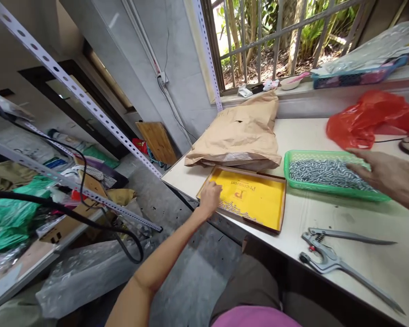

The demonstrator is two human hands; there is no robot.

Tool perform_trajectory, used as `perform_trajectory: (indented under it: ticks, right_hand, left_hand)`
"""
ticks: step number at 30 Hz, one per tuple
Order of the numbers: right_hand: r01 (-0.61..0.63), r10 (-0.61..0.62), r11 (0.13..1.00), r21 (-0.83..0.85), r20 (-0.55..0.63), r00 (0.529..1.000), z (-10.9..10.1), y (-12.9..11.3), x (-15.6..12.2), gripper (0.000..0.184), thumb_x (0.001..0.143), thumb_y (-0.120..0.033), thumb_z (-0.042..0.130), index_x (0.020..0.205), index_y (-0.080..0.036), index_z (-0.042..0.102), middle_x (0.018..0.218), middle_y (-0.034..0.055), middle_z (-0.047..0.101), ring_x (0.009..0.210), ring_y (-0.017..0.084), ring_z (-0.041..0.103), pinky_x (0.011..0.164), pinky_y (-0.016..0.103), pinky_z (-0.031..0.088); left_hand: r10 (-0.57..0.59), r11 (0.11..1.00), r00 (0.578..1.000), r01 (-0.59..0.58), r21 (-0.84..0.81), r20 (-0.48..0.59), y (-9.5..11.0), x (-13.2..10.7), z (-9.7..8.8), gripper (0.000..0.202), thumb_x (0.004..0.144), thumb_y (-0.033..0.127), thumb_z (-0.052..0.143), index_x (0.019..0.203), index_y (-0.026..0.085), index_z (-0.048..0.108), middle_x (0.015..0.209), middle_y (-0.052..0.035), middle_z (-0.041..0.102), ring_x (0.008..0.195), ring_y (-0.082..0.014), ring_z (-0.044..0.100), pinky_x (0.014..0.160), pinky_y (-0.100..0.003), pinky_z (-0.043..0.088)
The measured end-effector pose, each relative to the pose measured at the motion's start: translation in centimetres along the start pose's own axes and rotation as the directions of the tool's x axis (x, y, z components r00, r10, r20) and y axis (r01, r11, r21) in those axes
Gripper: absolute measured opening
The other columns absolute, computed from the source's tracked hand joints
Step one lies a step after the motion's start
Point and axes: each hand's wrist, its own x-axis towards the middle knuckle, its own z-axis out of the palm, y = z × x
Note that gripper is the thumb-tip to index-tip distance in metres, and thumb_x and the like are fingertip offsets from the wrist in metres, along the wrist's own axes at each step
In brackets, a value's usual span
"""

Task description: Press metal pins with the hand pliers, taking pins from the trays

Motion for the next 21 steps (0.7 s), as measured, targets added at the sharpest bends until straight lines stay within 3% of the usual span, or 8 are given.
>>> perform_trajectory:
  ticks: [1, 4, 9, 12, 16, 18, 21]
  right_hand:
    - [0.009, -0.009, 1.000, -0.008, 0.016, 1.000, 0.7, 1.0, -0.5, 0.078, 0.081, -0.080, 0.019, 0.123, -0.027, 0.057, 0.097, 0.0163, 0.064, 0.086, 0.035, 0.058, 0.064, 0.044, 0.040]
    - [0.020, -0.022, 0.999, 0.029, 0.092, 0.995, 1.5, 1.6, -4.0, 0.068, 0.086, -0.071, 0.026, 0.137, -0.031, 0.045, 0.113, 0.0169, 0.059, 0.104, 0.039, 0.055, 0.074, 0.049, 0.042]
    - [0.036, -0.054, 0.990, 0.136, 0.132, 0.990, 0.3, -0.2, -13.2, 0.053, 0.085, -0.056, 0.043, 0.137, -0.049, 0.039, 0.119, 0.0074, 0.062, 0.106, 0.037, 0.060, 0.086, 0.056, 0.047]
    - [-0.006, -0.022, 0.985, 0.175, 0.158, 0.987, -0.6, -0.6, -17.9, 0.045, 0.086, -0.049, 0.045, 0.131, -0.054, 0.044, 0.117, 0.0044, 0.063, 0.102, 0.035, 0.063, 0.090, 0.058, 0.049]
    - [-0.111, 0.085, 0.987, 0.119, 0.206, 0.975, -2.4, -2.7, -20.7, 0.030, 0.091, -0.045, 0.045, 0.118, -0.044, 0.057, 0.114, 0.0033, 0.064, 0.098, 0.030, 0.066, 0.081, 0.051, 0.056]
    - [-0.141, 0.111, 0.982, 0.124, 0.223, 0.968, -3.2, -4.4, -20.7, 0.028, 0.094, -0.039, 0.044, 0.115, -0.033, 0.061, 0.116, 0.0058, 0.063, 0.103, 0.026, 0.064, 0.087, 0.044, 0.055]
    - [-0.136, 0.098, 0.983, 0.120, 0.280, 0.955, -3.4, -6.4, -20.0, 0.031, 0.096, -0.035, 0.042, 0.115, -0.023, 0.064, 0.116, 0.0094, 0.062, 0.108, 0.024, 0.060, 0.095, 0.041, 0.050]
  left_hand:
    - [-0.036, 0.999, 0.998, 0.035, 0.028, 0.056, -1.4, 0.6, 0.1, 0.030, 0.095, 0.023, 0.041, 0.100, 0.016, 0.070, 0.101, -0.0108, 0.062, 0.104, -0.0231, 0.051, 0.086, -0.035, 0.048]
    - [-0.060, 0.997, 0.985, 0.052, 0.052, 0.163, -3.5, 1.4, 0.7, 0.029, 0.093, 0.022, 0.043, 0.096, 0.014, 0.071, 0.103, -0.0118, 0.062, 0.106, -0.0234, 0.051, 0.085, -0.033, 0.047]
    - [-0.037, 0.999, 0.972, 0.031, 0.030, 0.231, -3.8, 1.9, 1.7, 0.027, 0.089, 0.020, 0.046, 0.085, 0.014, 0.072, 0.095, -0.0114, 0.064, 0.103, -0.0221, 0.054, 0.081, -0.030, 0.047]
    - [-0.041, 0.999, 0.970, 0.037, 0.023, 0.240, -4.0, 2.3, 2.0, 0.027, 0.088, 0.019, 0.047, 0.087, 0.014, 0.073, 0.096, -0.0124, 0.064, 0.102, -0.0220, 0.057, 0.080, -0.029, 0.047]
    - [-0.051, 0.998, 0.971, 0.043, 0.037, 0.235, -4.5, 2.7, 1.9, 0.028, 0.085, 0.016, 0.046, 0.090, 0.014, 0.073, 0.099, -0.0146, 0.066, 0.099, -0.0235, 0.059, 0.080, -0.030, 0.046]
    - [-0.057, 0.998, 0.977, 0.053, 0.023, 0.205, -3.9, 2.9, 1.4, 0.027, 0.085, 0.017, 0.046, 0.090, 0.014, 0.072, 0.098, -0.0145, 0.068, 0.097, -0.0243, 0.060, 0.081, -0.032, 0.046]
    - [-0.061, 0.965, 0.994, 0.082, -0.248, 0.091, -0.8, 2.8, 0.2, 0.021, 0.082, 0.027, 0.054, 0.088, 0.018, 0.071, 0.095, -0.0088, 0.071, 0.089, -0.0212, 0.062, 0.079, -0.030, 0.047]
